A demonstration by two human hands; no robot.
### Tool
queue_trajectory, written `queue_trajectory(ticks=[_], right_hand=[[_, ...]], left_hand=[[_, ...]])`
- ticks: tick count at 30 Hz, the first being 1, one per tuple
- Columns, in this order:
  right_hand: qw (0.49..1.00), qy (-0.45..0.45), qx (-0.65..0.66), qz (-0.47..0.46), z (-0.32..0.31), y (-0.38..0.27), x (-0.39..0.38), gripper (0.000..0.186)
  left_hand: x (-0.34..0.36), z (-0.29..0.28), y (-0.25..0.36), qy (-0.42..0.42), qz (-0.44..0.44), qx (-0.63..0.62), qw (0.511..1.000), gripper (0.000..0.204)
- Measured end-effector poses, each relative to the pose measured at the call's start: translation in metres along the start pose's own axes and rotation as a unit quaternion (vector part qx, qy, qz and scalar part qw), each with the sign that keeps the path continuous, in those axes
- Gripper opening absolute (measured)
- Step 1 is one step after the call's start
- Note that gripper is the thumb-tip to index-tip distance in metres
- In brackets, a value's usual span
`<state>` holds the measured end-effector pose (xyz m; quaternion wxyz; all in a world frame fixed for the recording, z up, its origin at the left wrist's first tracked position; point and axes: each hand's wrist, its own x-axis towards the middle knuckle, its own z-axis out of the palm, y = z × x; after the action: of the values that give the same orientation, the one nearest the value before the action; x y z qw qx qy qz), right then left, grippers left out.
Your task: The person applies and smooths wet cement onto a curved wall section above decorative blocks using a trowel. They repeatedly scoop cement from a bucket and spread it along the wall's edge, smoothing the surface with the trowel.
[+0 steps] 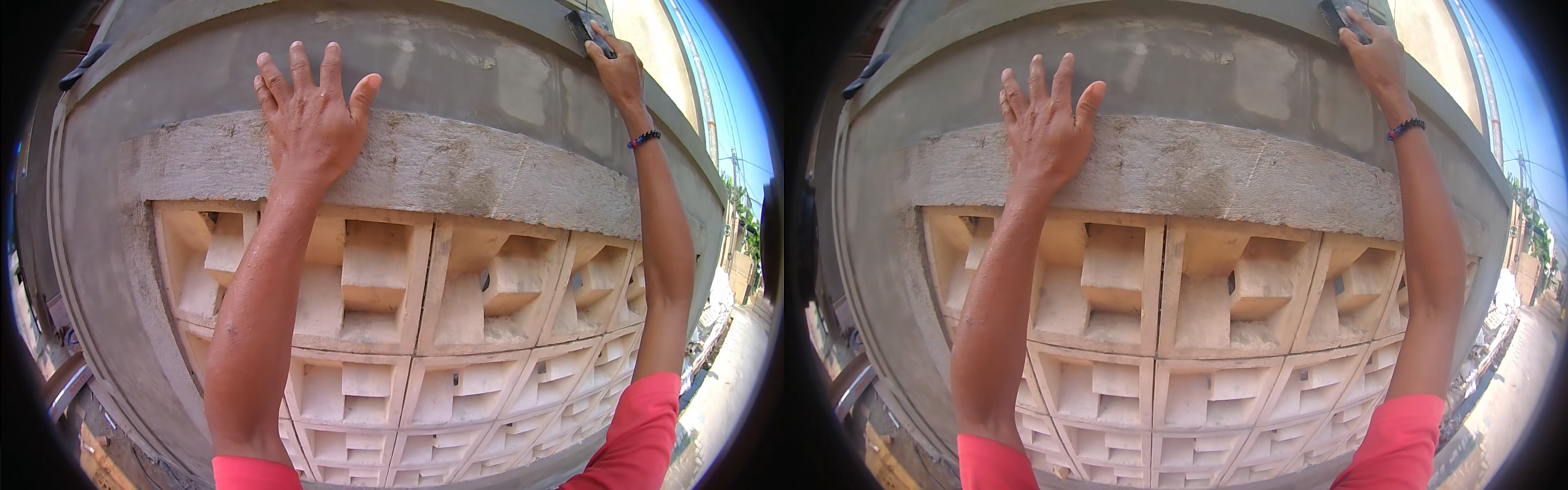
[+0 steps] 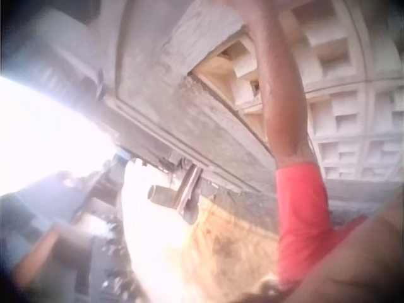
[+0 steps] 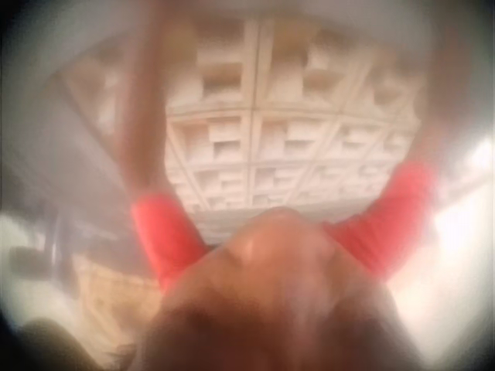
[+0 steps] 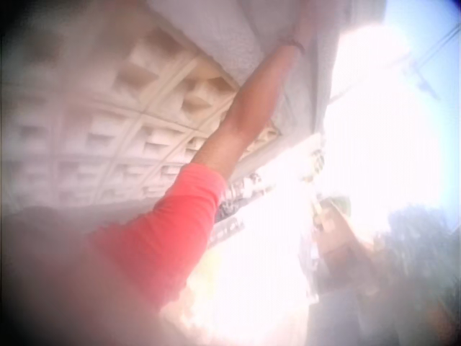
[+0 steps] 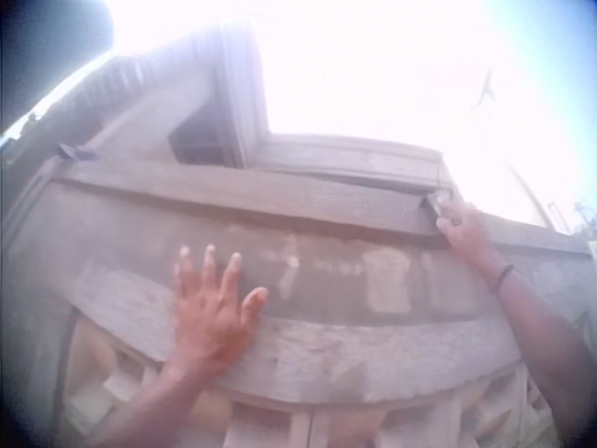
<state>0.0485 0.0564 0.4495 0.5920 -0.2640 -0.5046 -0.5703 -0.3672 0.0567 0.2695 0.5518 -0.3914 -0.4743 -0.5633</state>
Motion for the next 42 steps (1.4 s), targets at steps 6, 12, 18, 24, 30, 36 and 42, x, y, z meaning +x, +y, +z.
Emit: queue_trajectory(ticks=[6, 12, 18, 24, 30, 36, 42], right_hand=[[0.999, 0.017, 0.011, 0.044, 0.028, -0.094, 0.03, 0.044], [0.977, -0.006, 0.122, -0.176, -0.007, -0.134, -0.002, 0.04], [0.996, 0.08, -0.029, 0.025, 0.004, -0.043, 0.017, 0.039], [0.993, 0.011, 0.093, -0.074, 0.008, -0.159, 0.007, 0.04], [0.985, -0.025, -0.093, 0.144, -0.022, 0.037, -0.002, 0.05], [0.986, 0.004, -0.063, 0.153, -0.018, 0.044, -0.017, 0.049], [0.991, 0.029, 0.09, -0.091, -0.006, -0.062, 0.004, 0.038]], left_hand=[[-0.001, 0.004, 0.004, -0.011, 0.007, -0.002, 1.0, 0.072], [-0.002, -0.006, -0.01, -0.016, 0.01, 0.022, 1.0, 0.074], [-0.001, 0.008, 0.016, -0.018, 0.01, -0.045, 0.999, 0.075], [-0.001, 0.0, -0.008, -0.015, 0.014, 0.007, 1.0, 0.073], [0.0, 0.003, -0.004, -0.023, 0.009, 0.027, 0.999, 0.072], [-0.001, 0.002, 0.003, -0.022, -0.001, 0.014, 1.0, 0.072], [-0.001, 0.006, -0.01, 0.005, 0.009, 0.02, 1.0, 0.073]])
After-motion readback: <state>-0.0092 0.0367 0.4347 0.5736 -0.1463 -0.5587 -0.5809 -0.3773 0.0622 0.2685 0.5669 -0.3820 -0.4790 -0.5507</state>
